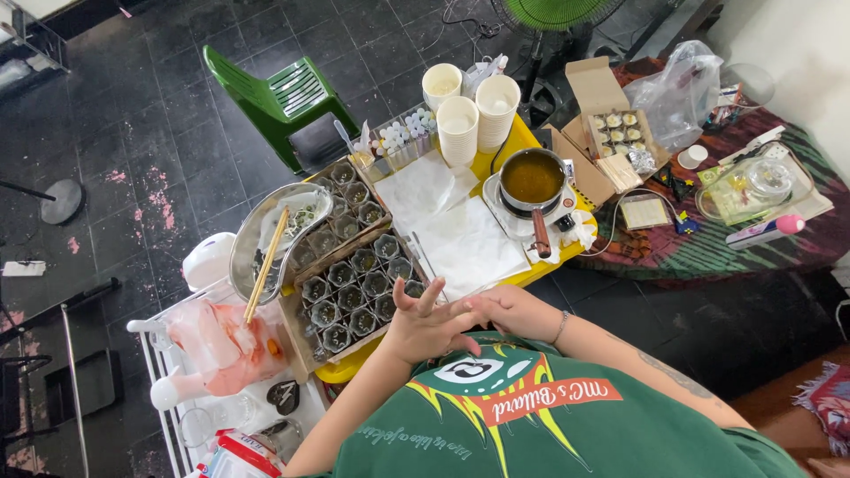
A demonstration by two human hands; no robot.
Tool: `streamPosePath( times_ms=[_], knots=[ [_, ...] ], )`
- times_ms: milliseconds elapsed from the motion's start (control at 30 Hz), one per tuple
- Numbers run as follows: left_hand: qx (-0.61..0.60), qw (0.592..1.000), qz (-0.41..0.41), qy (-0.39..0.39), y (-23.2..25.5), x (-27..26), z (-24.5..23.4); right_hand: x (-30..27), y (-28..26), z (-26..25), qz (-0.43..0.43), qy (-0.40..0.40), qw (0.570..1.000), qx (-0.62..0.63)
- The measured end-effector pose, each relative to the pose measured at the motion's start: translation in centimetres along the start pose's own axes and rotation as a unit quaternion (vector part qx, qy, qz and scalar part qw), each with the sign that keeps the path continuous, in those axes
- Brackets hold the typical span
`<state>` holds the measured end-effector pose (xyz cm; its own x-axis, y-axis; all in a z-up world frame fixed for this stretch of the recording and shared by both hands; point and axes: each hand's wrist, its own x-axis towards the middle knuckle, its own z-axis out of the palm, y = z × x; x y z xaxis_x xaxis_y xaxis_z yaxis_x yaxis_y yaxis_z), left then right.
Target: The person stirs melted wax in a small pot on a hot plate using a thin stick, occasionally lifting the stick to check the wax. They then handle a small white wick piece, wipe with a tissue, and stack paper cups on the work table.
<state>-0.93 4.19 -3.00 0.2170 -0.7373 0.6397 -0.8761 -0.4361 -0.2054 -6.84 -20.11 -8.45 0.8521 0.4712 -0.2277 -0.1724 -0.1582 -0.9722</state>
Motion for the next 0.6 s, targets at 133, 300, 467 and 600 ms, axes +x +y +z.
streamPosePath(
  times_ms=[133, 300, 467, 600],
  knots=[
    [0.076, 0.995, -0.066, -0.012, -3.6, 1.2, -2.7, -1.8, 2.6, -1.5, 0.125, 0.12, 0.964, 0.204],
    [0.117, 0.979, -0.165, 0.012, -6.1, 0.3, -5.4, -3.9, -1.4, -2.5, 0.101, 0.323, 0.927, -0.162],
    [0.084, 0.972, -0.218, -0.009, -4.0, -0.3, -4.5, -1.9, 3.6, -3.5, -0.131, 0.427, 0.833, -0.328],
    [0.026, 0.969, -0.243, -0.02, -2.0, -0.6, -3.9, -1.2, 2.8, -4.3, -0.147, 0.486, 0.696, -0.508]
  ],
)
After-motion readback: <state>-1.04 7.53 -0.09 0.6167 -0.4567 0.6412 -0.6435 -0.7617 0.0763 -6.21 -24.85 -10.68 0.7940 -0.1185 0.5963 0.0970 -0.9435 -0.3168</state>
